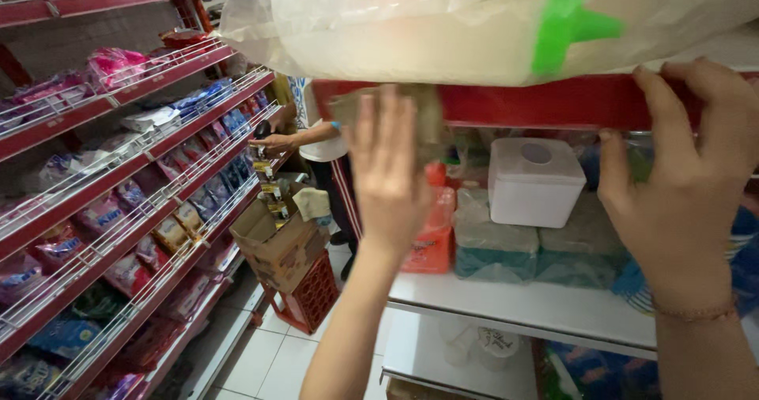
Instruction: The person wipes the edges and surfaces of store shelves using a cloth. They then spray a cleaning solution from a green bottle onto the shelves and continue wiping. Finally, they wipe the glass door of a beverage refrigerator.
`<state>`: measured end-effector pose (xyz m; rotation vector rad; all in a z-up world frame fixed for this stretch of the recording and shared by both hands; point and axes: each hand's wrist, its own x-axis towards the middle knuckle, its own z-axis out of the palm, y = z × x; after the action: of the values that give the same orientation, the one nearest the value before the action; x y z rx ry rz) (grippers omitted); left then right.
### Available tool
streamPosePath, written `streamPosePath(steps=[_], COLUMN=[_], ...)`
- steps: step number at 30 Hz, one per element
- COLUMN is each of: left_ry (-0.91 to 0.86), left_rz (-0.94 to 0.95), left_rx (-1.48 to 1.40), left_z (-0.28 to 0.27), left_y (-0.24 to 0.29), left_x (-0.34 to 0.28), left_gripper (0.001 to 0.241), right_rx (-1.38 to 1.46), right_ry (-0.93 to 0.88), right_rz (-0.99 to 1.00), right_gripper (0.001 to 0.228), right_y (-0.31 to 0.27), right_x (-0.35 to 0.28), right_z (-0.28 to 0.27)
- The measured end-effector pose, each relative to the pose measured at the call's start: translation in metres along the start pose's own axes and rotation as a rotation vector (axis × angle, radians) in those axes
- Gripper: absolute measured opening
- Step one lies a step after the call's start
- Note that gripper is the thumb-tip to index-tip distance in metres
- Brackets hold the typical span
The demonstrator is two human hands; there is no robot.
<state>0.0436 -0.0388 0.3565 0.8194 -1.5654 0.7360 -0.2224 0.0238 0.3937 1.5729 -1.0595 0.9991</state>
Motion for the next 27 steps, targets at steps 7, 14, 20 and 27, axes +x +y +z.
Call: streamPosePath(steps=[7, 14, 20, 27], left_ry=[-0.176, -0.126, 0.135, 0.117], left_rz=[0.247, 0.257, 0.006, 0.417], left_rx=[0.01, 0.02, -0.097, 0.031], left_z=[0.034, 0.027, 0.014, 0.013], left_y=[0.076, 0.041, 0.017, 0.114], left_x=[0.012, 0.007, -0.016, 0.035], left_gripper=[0.052, 0.052, 0.056, 0.037], right_rx=[0.186, 0.106, -0.024, 0.227], right_ry=[0.012, 0.053, 0.168, 0.233], right_rz=[0.091, 0.081, -0.008, 0.226], right_gripper=[0.04, 0.038, 0.028, 0.034], right_y=[0.001, 0.005, 0.013, 0.02], right_x=[-0.005, -0.016, -0.024, -0.039], right_z=[0.006, 0.014, 0.035, 0.077])
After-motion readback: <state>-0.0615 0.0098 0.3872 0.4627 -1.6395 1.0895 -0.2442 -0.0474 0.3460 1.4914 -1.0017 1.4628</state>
